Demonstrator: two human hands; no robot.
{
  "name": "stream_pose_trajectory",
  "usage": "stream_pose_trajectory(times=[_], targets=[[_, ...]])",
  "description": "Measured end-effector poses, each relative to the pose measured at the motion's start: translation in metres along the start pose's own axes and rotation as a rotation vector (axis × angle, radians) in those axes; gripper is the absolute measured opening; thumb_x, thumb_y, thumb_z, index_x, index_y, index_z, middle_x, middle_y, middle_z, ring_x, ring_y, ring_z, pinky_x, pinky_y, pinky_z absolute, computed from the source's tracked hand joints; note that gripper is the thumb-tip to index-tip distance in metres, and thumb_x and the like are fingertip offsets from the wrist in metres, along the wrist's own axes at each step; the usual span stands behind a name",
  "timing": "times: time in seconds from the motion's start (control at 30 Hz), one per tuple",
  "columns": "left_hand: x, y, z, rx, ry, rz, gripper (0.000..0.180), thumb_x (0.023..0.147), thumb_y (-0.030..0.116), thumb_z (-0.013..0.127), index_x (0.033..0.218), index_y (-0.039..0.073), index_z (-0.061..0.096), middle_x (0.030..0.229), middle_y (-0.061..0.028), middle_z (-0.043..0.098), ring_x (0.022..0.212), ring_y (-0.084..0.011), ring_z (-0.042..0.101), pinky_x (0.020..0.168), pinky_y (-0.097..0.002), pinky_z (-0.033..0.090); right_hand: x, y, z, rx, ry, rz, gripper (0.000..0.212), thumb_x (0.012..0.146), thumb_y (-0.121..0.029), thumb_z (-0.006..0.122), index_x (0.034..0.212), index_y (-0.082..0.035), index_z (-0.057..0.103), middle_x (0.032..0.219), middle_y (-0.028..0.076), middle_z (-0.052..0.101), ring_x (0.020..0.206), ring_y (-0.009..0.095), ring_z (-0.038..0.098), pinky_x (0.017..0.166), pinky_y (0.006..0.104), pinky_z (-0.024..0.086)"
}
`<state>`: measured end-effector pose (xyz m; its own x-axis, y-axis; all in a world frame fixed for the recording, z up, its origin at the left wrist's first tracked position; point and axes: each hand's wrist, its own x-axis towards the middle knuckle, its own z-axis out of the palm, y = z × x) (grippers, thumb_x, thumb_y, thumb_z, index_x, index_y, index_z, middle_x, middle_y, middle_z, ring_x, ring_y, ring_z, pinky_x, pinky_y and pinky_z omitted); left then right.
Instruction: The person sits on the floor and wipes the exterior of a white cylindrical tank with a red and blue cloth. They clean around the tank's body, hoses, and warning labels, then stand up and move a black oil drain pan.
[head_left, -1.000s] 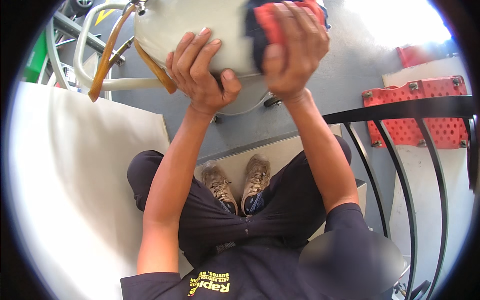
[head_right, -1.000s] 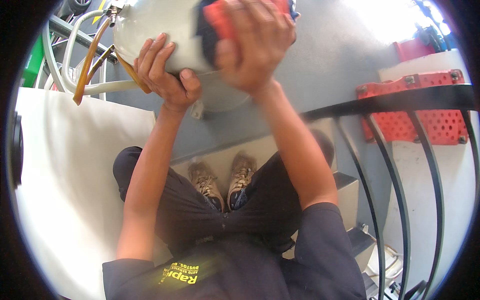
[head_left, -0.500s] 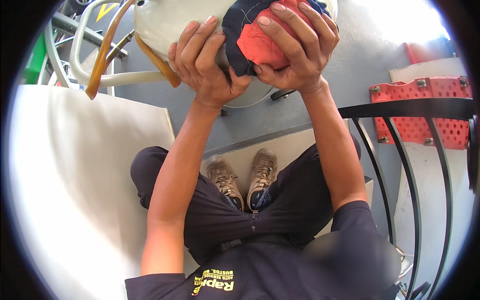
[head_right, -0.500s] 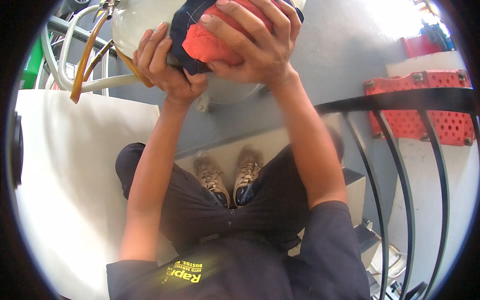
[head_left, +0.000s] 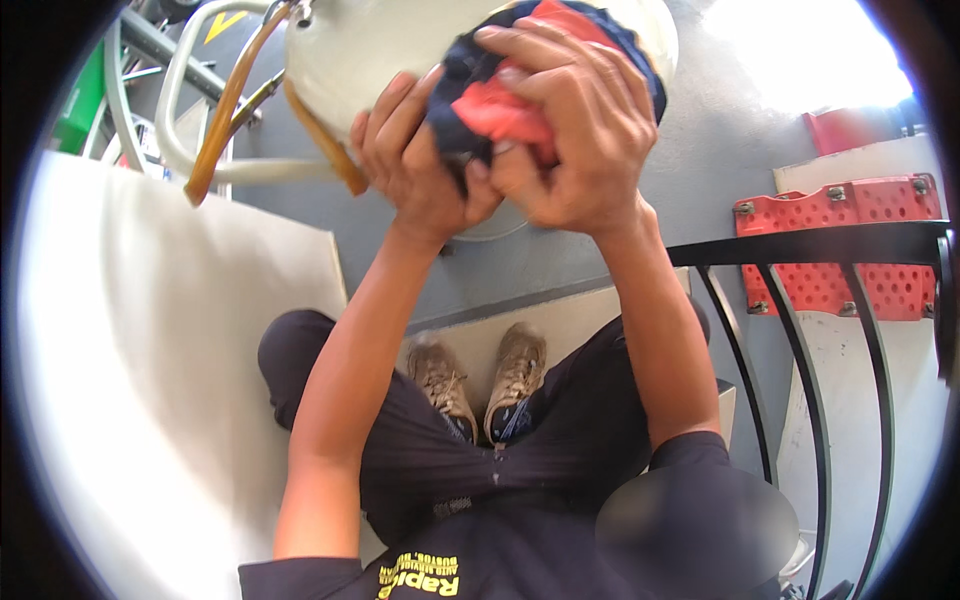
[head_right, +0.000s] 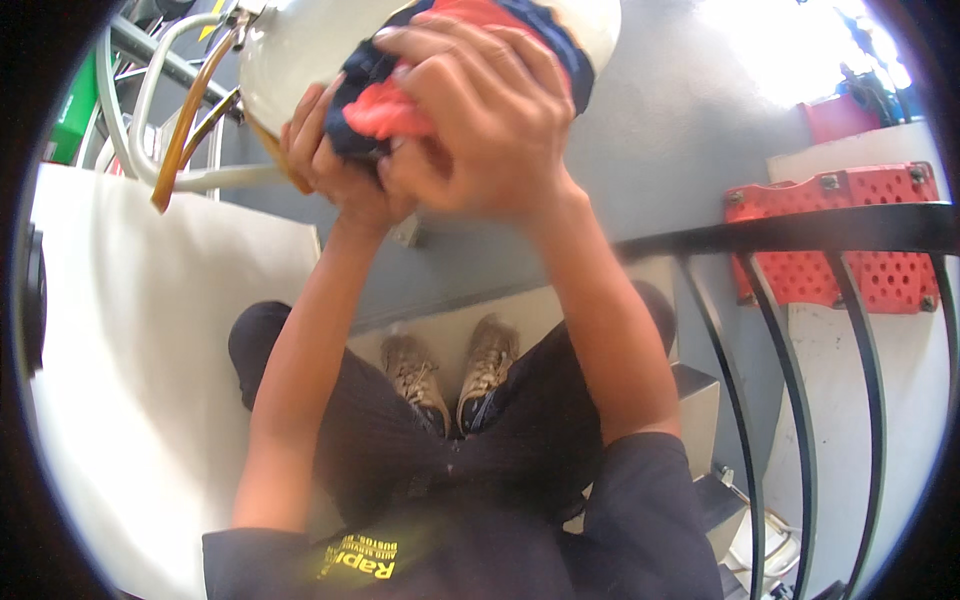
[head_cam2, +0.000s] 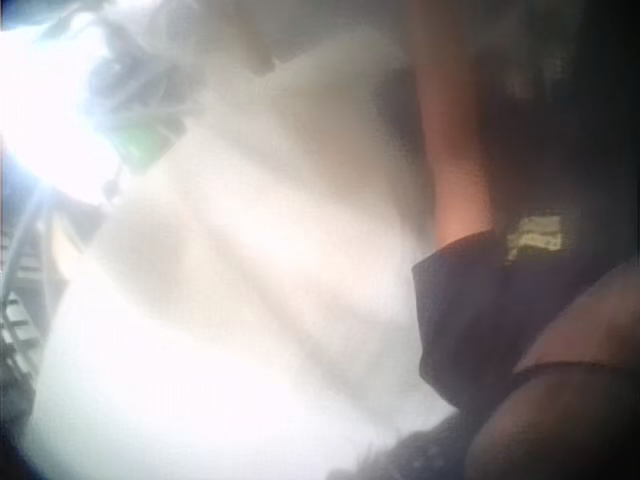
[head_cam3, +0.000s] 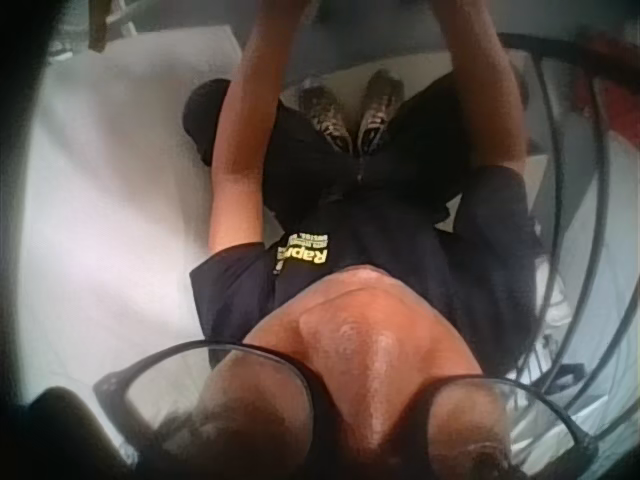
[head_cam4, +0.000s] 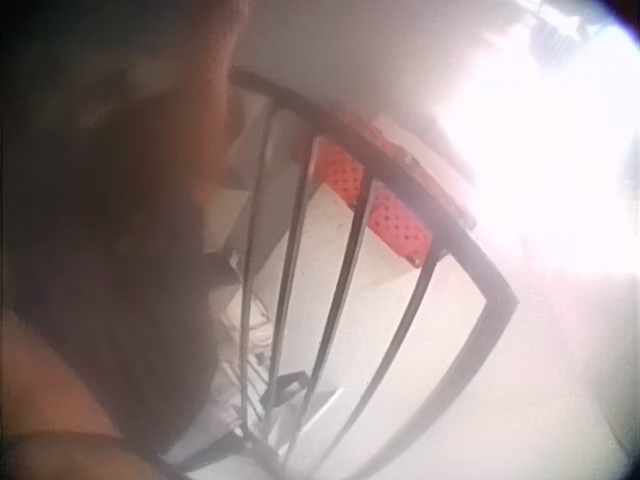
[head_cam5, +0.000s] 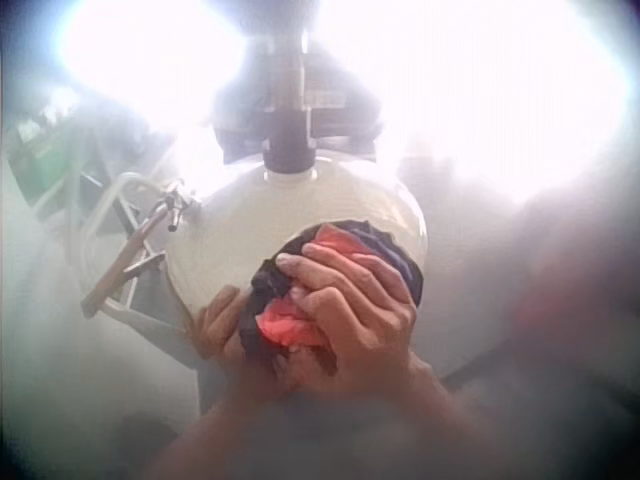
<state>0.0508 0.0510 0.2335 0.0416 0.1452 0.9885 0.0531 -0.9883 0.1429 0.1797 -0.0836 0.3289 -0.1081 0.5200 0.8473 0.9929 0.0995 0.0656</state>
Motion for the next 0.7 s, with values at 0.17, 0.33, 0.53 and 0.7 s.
stream_pose_trajectory(times=[0.17,0.33,0.53,0.7], targets=[[0.001,0.004,-0.008,0.055,-0.111,-0.007,0.044,0.107,0.044,0.049,0.139,0.016,0.061,0.146,-0.0071,0.068,0.143,-0.0277,0.058,0.129,-0.0465,0.026,0.003,0.045,-0.019,0.102,-0.100,0.209,0.045,0.107,-0.035,0.063,0.139,-0.004,0.071,0.137,0.015,0.076,0.126,0.031,0.071,0.116,0.0446,0.049],[0.002,0.008,-0.002,0.062,-0.081,-0.001,0.043,0.108,0.044,0.046,0.138,0.018,0.061,0.142,-0.0046,0.068,0.144,-0.0256,0.058,0.131,-0.0446,0.026,-0.041,0.114,-0.023,0.536,0.081,1.038,0.056,0.115,-0.037,0.053,0.160,-0.004,0.058,0.145,0.012,0.068,0.133,0.022,0.062,0.119,0.0377,0.044],[0.001,0.007,0.000,0.060,-0.054,-0.018,0.044,0.108,0.046,0.047,0.137,0.016,0.062,0.141,-0.0057,0.070,0.142,-0.0263,0.059,0.130,-0.0449,0.026,-0.009,0.046,-0.020,0.113,-0.005,0.242,0.048,0.107,-0.026,0.059,0.149,-0.004,0.068,0.154,0.018,0.067,0.150,0.038,0.056,0.130,0.0493,0.034],[0.000,-0.001,-0.005,0.044,0.009,-0.011,0.044,0.108,0.046,0.048,0.136,0.016,0.063,0.140,-0.0057,0.071,0.142,-0.0265,0.060,0.129,-0.0455,0.027,0.034,0.006,-0.015,0.083,-0.148,0.136,0.048,0.107,-0.038,0.068,0.138,-0.002,0.075,0.145,0.019,0.072,0.143,0.038,0.064,0.122,0.0483,0.048]])
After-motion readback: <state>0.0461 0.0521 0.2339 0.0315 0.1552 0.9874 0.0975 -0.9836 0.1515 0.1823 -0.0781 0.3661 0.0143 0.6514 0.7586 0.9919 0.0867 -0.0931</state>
